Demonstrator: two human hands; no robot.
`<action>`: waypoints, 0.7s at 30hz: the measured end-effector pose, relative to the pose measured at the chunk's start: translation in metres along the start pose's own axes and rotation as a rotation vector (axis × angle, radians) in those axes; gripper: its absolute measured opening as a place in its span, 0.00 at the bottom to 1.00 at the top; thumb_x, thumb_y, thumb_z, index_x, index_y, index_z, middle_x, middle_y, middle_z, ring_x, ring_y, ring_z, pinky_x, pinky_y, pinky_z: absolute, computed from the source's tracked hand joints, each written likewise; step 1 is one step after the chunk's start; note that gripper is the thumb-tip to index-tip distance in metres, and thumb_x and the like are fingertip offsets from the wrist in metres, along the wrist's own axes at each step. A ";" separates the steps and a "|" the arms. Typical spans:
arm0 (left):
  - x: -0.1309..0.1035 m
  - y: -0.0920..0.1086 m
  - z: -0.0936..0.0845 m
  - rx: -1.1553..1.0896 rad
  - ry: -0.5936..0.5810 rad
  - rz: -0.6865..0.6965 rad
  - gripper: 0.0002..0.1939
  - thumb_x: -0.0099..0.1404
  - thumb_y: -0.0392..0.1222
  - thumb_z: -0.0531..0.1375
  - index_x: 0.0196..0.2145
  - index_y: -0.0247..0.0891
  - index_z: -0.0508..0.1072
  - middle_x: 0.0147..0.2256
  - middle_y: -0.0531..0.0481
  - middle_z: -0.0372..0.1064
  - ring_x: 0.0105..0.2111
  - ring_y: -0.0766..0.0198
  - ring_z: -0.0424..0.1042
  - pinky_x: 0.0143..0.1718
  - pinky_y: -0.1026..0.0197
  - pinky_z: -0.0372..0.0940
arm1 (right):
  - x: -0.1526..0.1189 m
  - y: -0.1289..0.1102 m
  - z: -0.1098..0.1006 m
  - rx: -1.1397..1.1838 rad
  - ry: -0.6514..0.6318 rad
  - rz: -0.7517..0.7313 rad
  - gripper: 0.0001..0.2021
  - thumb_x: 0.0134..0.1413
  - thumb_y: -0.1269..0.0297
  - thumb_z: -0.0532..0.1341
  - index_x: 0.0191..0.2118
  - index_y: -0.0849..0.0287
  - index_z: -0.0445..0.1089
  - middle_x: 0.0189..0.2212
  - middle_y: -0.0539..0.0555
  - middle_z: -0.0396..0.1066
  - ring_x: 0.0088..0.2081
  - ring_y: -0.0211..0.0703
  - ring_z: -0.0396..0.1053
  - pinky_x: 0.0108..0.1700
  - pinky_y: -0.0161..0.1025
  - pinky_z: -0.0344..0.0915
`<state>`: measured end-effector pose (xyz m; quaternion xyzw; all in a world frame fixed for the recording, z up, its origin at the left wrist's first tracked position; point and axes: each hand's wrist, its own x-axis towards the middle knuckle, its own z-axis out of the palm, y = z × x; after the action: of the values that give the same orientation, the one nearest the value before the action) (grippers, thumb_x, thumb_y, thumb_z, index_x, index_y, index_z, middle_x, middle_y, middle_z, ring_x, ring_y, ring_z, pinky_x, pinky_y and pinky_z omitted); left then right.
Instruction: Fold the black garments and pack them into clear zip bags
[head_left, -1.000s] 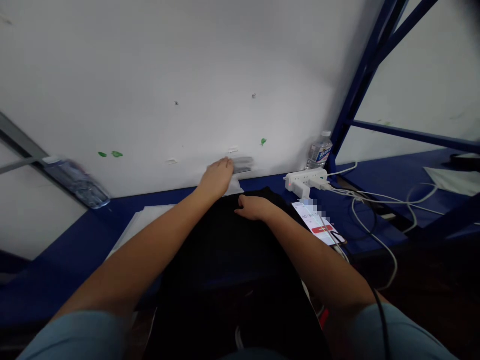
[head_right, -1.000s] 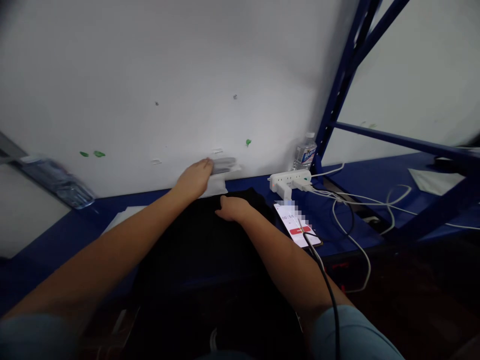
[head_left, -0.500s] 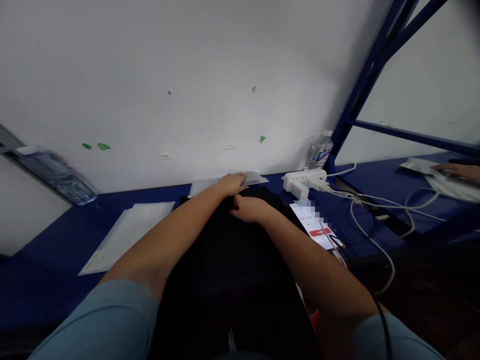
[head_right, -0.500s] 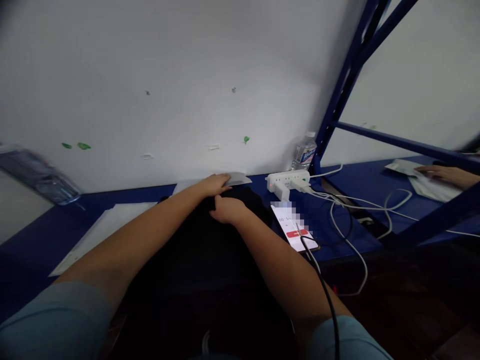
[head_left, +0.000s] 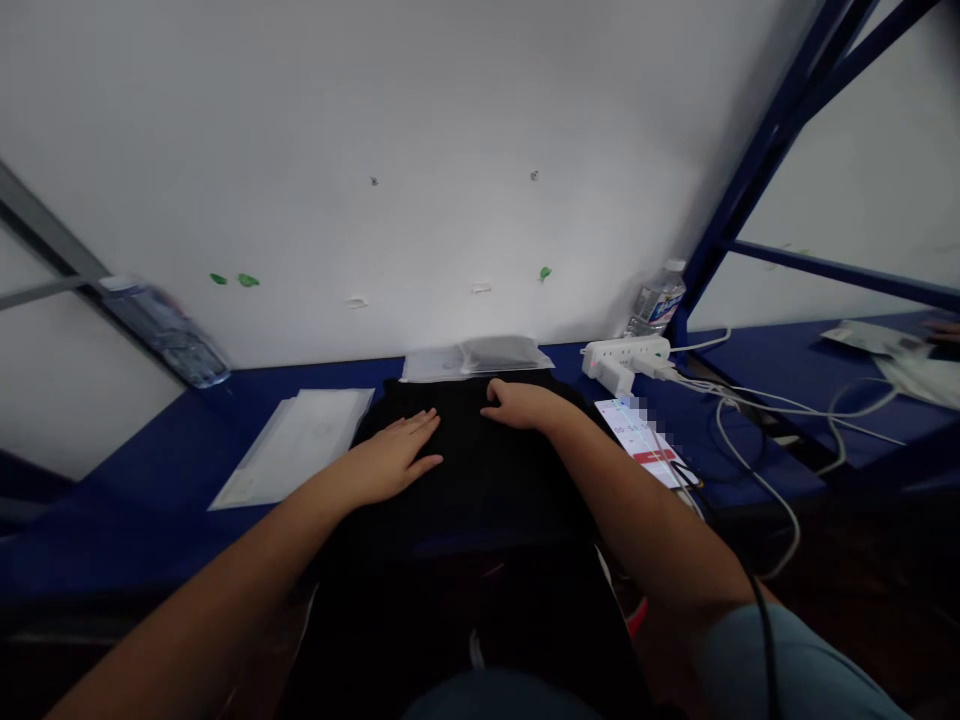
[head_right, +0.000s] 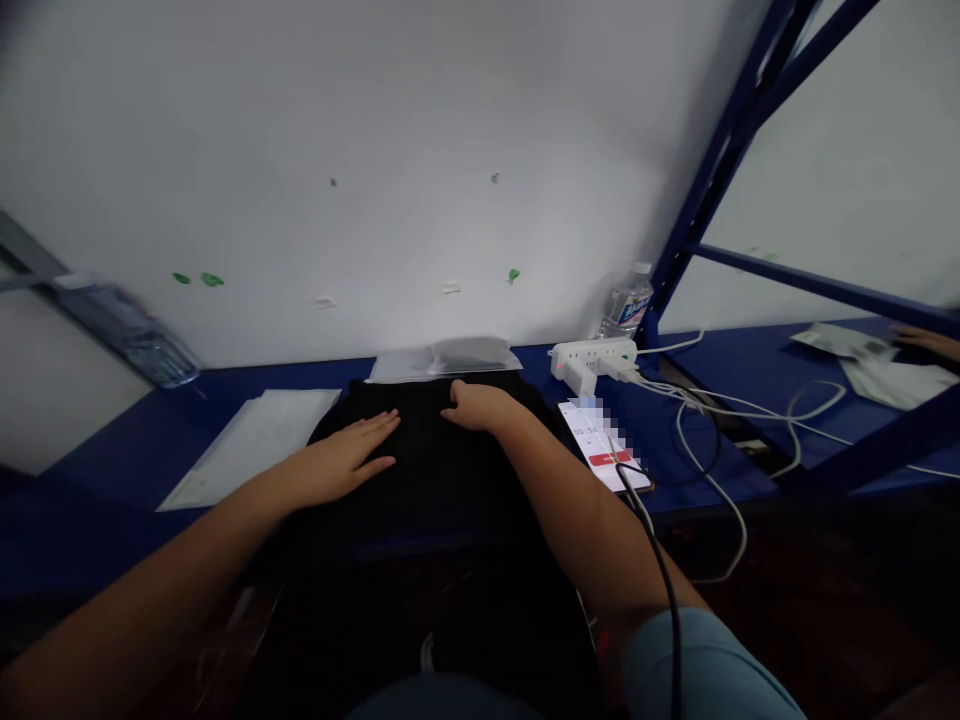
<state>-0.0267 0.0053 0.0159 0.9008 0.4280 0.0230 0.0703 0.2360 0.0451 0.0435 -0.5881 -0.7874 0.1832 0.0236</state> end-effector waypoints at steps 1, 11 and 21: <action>-0.005 -0.001 0.006 0.014 0.024 0.005 0.32 0.73 0.53 0.52 0.69 0.36 0.57 0.70 0.39 0.48 0.70 0.54 0.52 0.69 0.49 0.50 | -0.004 0.000 0.001 -0.006 0.005 -0.009 0.21 0.62 0.55 0.61 0.56 0.59 0.68 0.48 0.61 0.75 0.46 0.53 0.74 0.45 0.42 0.66; -0.021 0.001 0.009 -0.055 0.069 0.082 0.31 0.75 0.53 0.51 0.70 0.40 0.54 0.72 0.43 0.44 0.71 0.56 0.46 0.70 0.50 0.46 | -0.091 0.005 0.061 -0.125 0.215 -0.173 0.31 0.68 0.55 0.54 0.72 0.59 0.52 0.72 0.65 0.48 0.72 0.59 0.46 0.69 0.56 0.50; -0.048 0.012 0.009 -0.178 0.048 0.244 0.21 0.75 0.46 0.53 0.63 0.46 0.68 0.65 0.51 0.62 0.65 0.59 0.62 0.68 0.51 0.54 | -0.127 0.004 0.081 -0.191 0.322 -0.251 0.32 0.61 0.60 0.62 0.69 0.60 0.59 0.70 0.64 0.52 0.71 0.62 0.49 0.69 0.60 0.53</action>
<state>-0.0472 -0.0403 0.0092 0.9355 0.3131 0.0907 0.1362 0.2585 -0.0935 -0.0106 -0.5069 -0.8542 0.0072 0.1157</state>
